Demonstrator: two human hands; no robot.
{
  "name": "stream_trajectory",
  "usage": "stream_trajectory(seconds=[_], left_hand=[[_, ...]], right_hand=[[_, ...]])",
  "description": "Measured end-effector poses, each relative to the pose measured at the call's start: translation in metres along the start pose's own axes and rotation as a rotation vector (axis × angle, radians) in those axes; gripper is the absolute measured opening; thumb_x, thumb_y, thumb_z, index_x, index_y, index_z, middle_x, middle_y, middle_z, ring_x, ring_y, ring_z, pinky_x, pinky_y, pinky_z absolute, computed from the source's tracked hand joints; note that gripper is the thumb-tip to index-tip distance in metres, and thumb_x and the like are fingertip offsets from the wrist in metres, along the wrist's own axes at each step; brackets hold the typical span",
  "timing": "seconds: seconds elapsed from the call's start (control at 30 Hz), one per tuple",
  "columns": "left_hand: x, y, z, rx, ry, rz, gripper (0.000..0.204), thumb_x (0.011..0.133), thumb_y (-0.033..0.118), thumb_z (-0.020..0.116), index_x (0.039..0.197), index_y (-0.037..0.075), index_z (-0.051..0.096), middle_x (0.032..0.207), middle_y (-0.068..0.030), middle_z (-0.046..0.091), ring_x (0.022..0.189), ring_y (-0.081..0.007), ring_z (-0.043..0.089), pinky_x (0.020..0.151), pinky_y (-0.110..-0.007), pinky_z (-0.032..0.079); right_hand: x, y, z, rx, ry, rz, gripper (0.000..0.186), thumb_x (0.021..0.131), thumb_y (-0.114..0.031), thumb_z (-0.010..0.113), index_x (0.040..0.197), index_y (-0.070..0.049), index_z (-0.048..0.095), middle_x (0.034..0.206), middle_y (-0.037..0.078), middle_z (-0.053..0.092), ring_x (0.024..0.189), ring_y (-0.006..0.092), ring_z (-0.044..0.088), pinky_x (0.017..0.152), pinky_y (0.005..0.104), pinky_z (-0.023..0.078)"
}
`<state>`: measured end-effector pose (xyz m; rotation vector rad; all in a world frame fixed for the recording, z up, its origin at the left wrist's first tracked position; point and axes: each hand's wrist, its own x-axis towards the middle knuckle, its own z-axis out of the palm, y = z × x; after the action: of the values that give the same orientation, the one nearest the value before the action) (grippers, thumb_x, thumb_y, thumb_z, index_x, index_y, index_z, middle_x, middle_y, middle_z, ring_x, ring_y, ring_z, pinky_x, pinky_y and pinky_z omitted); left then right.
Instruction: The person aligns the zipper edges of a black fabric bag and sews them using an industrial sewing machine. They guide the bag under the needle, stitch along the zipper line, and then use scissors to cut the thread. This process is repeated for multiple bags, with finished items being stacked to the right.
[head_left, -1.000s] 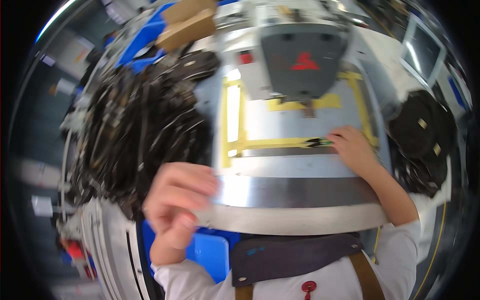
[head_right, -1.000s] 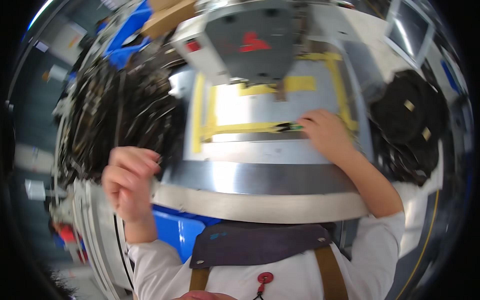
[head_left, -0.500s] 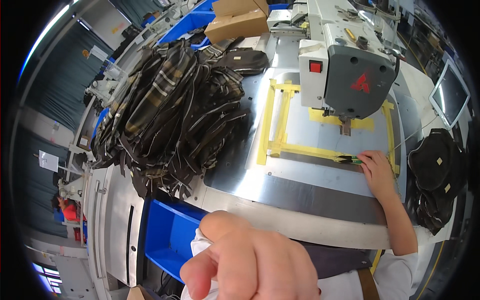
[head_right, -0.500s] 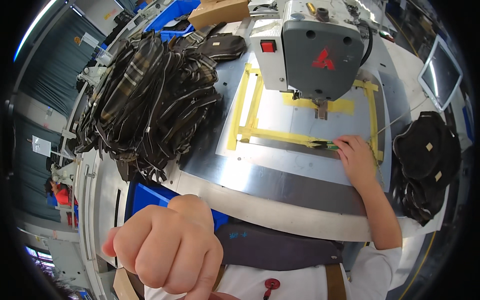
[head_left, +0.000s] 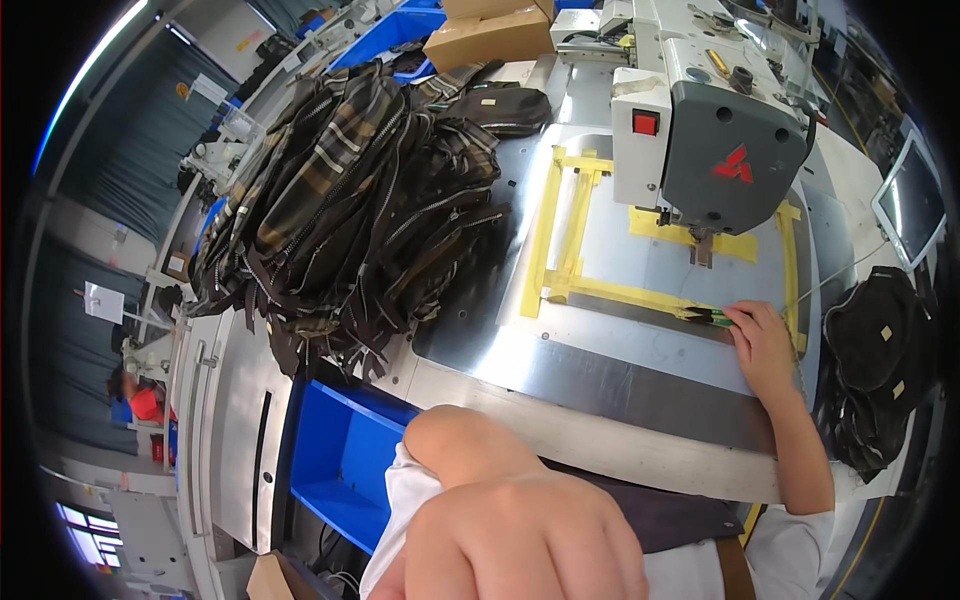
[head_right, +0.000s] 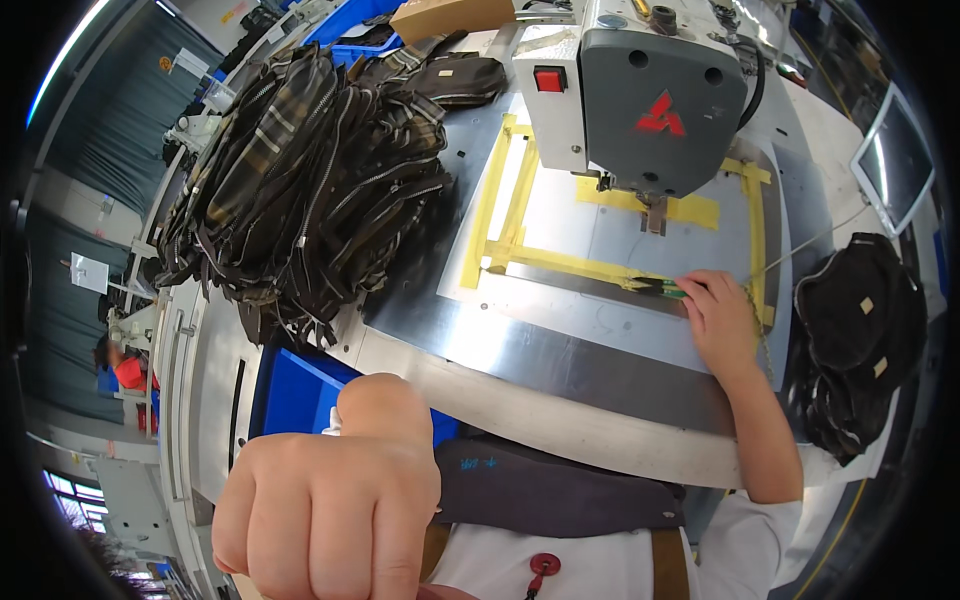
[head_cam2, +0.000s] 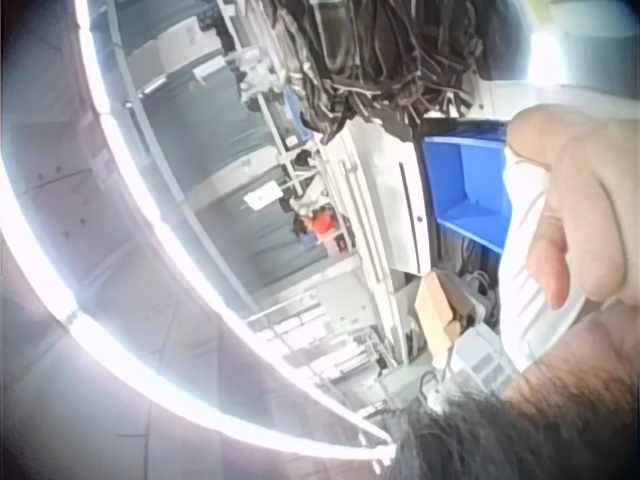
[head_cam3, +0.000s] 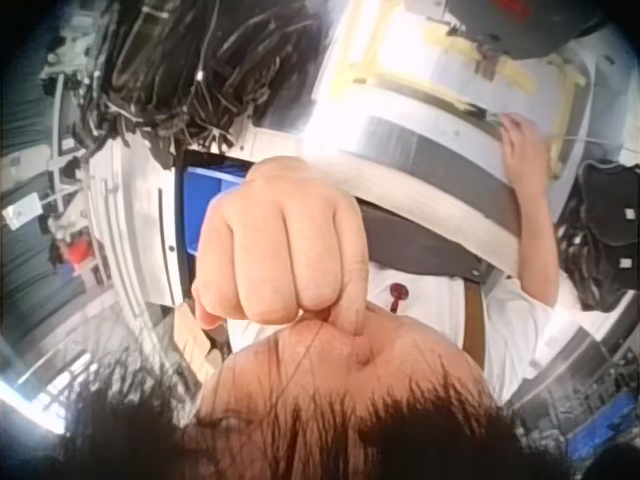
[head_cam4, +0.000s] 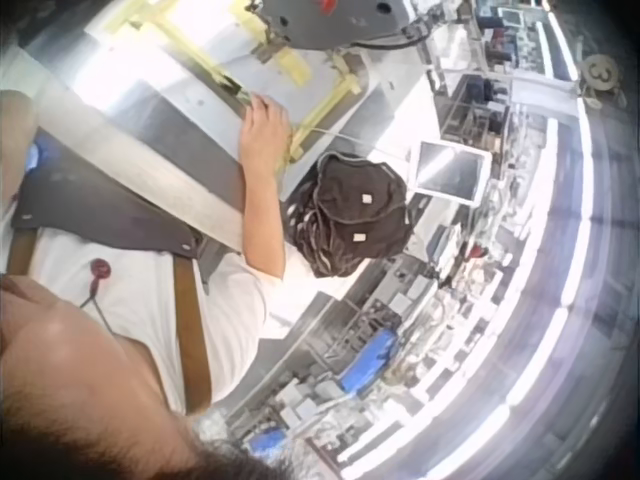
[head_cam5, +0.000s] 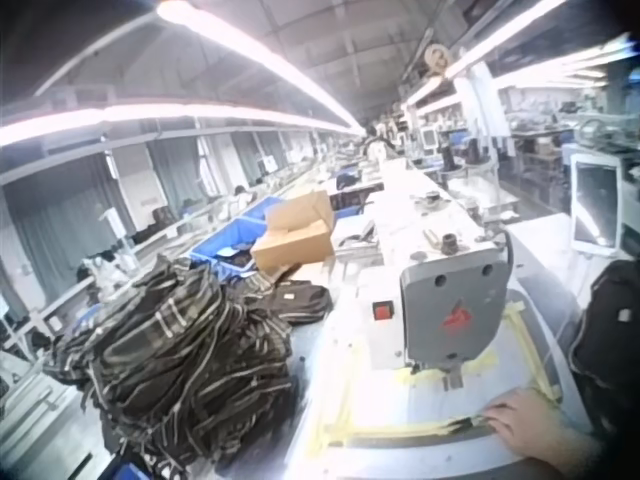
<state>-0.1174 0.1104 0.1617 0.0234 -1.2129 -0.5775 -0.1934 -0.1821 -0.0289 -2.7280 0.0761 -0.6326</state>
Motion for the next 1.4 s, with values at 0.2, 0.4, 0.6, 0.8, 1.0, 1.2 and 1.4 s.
stream_trajectory(seconds=[0.2,0.4,0.6,0.8,1.0,1.2,1.4], left_hand=[[0.013,-0.010,-0.016,-0.263,-0.120,0.000,0.051,0.100,0.025,0.048,0.053,0.009,0.038,0.055,-0.0050,0.038,0.046,-0.0132,0.040,0.054,-0.031,0.054],[0.007,0.042,-0.032,0.275,0.127,-0.148,0.032,0.098,0.023,0.051,0.072,0.006,0.050,0.074,-0.0074,0.055,0.056,-0.0165,0.047,0.049,-0.031,0.039],[0.002,0.161,-0.081,2.871,0.357,0.168,0.015,0.090,0.020,0.065,0.099,0.007,0.066,0.090,-0.0068,0.066,0.075,-0.0196,0.061,0.066,-0.030,0.046],[0.006,0.228,-0.089,3.203,0.578,-0.671,0.024,0.093,0.030,0.061,0.102,0.010,0.070,0.095,-0.0059,0.067,0.089,-0.0260,0.065,0.078,-0.038,0.047],[0.017,0.214,-0.087,3.120,0.529,-0.012,0.025,0.097,0.026,0.056,0.094,0.004,0.068,0.082,-0.0044,0.063,0.073,-0.0195,0.059,0.068,-0.029,0.046],[0.018,0.170,-0.064,2.972,0.284,0.076,0.013,0.093,0.012,0.062,0.090,0.001,0.067,0.080,-0.0061,0.063,0.072,-0.0176,0.059,0.068,-0.027,0.045],[0.012,0.113,-0.029,2.632,0.121,-0.153,0.003,0.085,0.001,0.067,0.087,0.002,0.067,0.078,-0.0075,0.063,0.069,-0.0179,0.059,0.063,-0.028,0.047]], right_hand=[[-0.001,0.009,-0.006,-0.081,0.049,0.008,0.022,0.081,-0.003,0.063,0.103,-0.004,0.066,0.101,0.010,0.061,0.094,0.0316,0.058,0.081,0.0403,0.046],[-0.019,0.044,-0.036,-0.187,0.060,0.175,0.023,0.087,-0.002,0.058,0.109,-0.001,0.062,0.105,0.014,0.058,0.096,0.0337,0.057,0.084,0.0384,0.046],[-0.039,0.061,-0.044,-0.240,0.078,0.237,0.023,0.087,-0.002,0.058,0.110,-0.001,0.062,0.103,0.014,0.057,0.097,0.0327,0.057,0.085,0.0378,0.046],[-0.032,0.057,-0.037,-0.215,0.103,0.224,0.022,0.085,-0.002,0.060,0.107,-0.002,0.063,0.101,0.013,0.058,0.095,0.0326,0.058,0.083,0.0384,0.047],[-0.032,0.051,-0.042,-0.225,0.105,0.226,0.022,0.084,-0.001,0.061,0.106,-0.002,0.064,0.100,0.013,0.058,0.094,0.0324,0.058,0.081,0.0383,0.047],[-0.038,0.057,-0.045,-0.242,0.114,0.252,0.022,0.084,-0.001,0.061,0.105,-0.002,0.063,0.099,0.013,0.058,0.093,0.0320,0.058,0.080,0.0382,0.047],[-0.038,0.055,-0.047,-0.231,0.110,0.270,0.020,0.087,-0.003,0.059,0.106,-0.001,0.062,0.099,0.014,0.058,0.093,0.0328,0.058,0.080,0.0383,0.047]])
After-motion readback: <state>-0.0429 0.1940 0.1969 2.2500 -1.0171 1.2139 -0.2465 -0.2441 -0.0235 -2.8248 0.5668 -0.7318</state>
